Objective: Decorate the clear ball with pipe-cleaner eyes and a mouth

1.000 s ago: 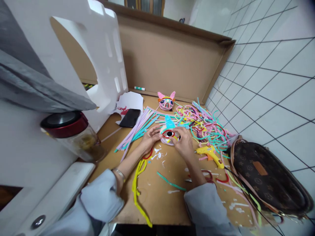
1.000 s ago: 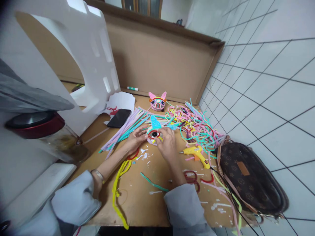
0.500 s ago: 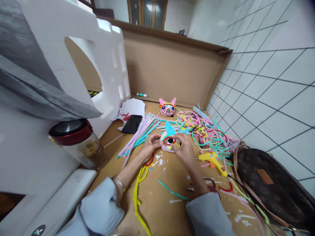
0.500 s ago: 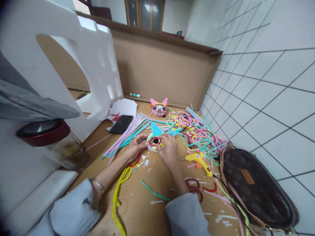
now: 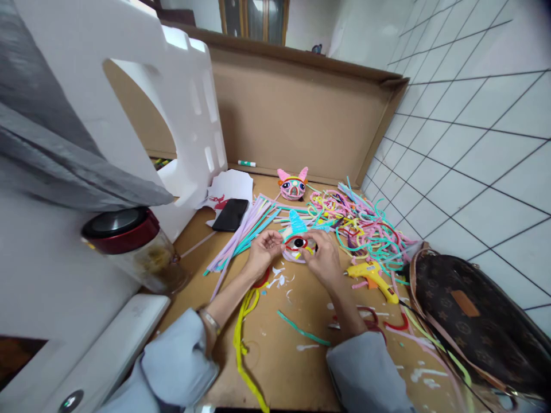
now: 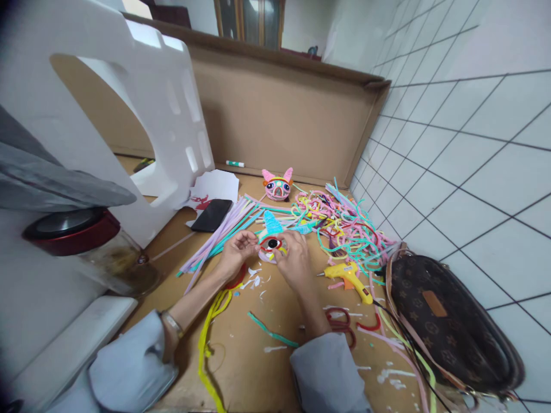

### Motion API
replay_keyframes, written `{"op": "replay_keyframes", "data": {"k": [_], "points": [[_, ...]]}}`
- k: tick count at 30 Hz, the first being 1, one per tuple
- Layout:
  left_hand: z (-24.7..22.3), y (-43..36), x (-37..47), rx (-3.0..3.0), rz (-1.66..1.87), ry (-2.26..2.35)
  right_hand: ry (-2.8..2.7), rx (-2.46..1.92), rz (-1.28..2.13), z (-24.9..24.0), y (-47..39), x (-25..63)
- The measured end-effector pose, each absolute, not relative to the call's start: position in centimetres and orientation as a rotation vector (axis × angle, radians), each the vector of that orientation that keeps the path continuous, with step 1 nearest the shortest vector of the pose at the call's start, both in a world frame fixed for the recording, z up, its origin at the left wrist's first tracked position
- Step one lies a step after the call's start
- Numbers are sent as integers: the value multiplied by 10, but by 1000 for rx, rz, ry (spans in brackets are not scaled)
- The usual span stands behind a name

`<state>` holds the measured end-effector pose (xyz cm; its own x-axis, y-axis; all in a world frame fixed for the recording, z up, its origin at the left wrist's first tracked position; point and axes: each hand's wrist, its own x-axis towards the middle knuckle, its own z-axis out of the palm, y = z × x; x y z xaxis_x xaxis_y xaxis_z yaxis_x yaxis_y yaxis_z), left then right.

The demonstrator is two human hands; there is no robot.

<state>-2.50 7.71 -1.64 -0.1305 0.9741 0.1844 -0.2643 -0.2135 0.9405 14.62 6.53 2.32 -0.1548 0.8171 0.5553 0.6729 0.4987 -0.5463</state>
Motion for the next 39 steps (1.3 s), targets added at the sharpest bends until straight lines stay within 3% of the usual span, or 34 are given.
{"op": "replay_keyframes", "data": {"k": [39], "points": [[-5, 63, -28, 2042, 1493, 1166, -1935, -1259, 209, 30, 58, 138]]}}
